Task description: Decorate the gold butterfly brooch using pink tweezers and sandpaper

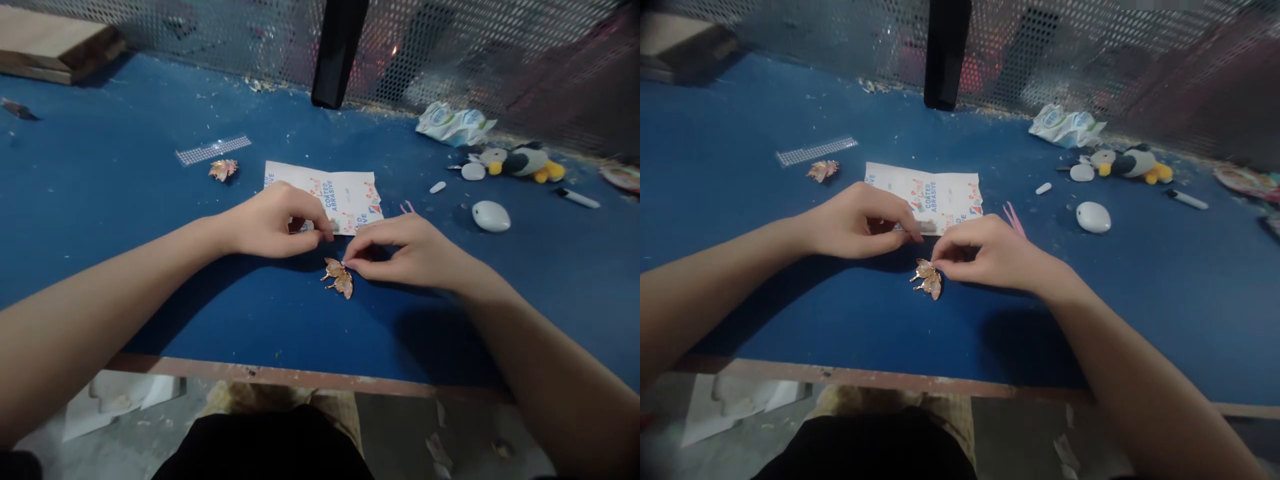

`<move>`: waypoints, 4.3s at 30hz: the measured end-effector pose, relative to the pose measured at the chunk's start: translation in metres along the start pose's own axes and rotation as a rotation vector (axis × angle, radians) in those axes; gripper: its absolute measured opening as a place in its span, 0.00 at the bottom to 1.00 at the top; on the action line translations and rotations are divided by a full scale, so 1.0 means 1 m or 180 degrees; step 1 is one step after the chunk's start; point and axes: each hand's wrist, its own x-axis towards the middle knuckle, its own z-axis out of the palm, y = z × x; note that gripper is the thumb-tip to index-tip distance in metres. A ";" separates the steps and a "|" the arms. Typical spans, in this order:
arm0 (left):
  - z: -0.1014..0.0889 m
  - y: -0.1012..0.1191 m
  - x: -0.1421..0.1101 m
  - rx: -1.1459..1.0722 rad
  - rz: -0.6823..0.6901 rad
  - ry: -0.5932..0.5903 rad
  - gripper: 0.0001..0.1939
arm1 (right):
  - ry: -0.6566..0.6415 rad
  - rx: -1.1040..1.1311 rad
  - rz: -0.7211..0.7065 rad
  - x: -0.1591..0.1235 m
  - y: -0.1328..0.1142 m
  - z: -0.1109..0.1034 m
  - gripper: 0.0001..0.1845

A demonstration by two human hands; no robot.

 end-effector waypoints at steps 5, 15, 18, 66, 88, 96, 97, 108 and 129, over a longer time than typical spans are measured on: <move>0.003 -0.006 0.001 -0.0043 -0.0035 -0.0252 0.11 | -0.0232 0.0128 0.0168 0.001 -0.004 0.001 0.05; 0.001 -0.008 0.001 0.0025 -0.0105 -0.0726 0.08 | -0.0289 -0.0041 0.0178 0.003 -0.008 0.003 0.05; 0.000 -0.007 0.001 0.0063 -0.0176 -0.0812 0.09 | -0.0314 -0.0015 0.0247 0.003 -0.007 0.001 0.04; 0.003 -0.013 0.002 -0.0223 -0.0109 -0.0727 0.06 | -0.0582 0.0323 0.0048 0.002 -0.008 -0.004 0.06; 0.003 -0.012 0.001 -0.0255 -0.0152 -0.0740 0.06 | -0.0573 0.0303 -0.0012 0.001 -0.008 -0.006 0.10; 0.003 -0.012 0.002 -0.0267 -0.0201 -0.0763 0.07 | -0.0602 0.0296 -0.0028 0.001 -0.009 -0.004 0.09; 0.002 -0.012 0.002 -0.0255 -0.0203 -0.0776 0.07 | -0.0609 0.0318 -0.0046 0.001 -0.009 -0.004 0.08; 0.002 -0.010 0.003 -0.0235 -0.0275 -0.0864 0.07 | -0.0565 0.0229 -0.0071 0.004 -0.011 -0.001 0.04; 0.002 -0.009 0.003 -0.0223 -0.0298 -0.0848 0.08 | -0.0533 -0.0122 0.0521 0.001 -0.018 -0.004 0.04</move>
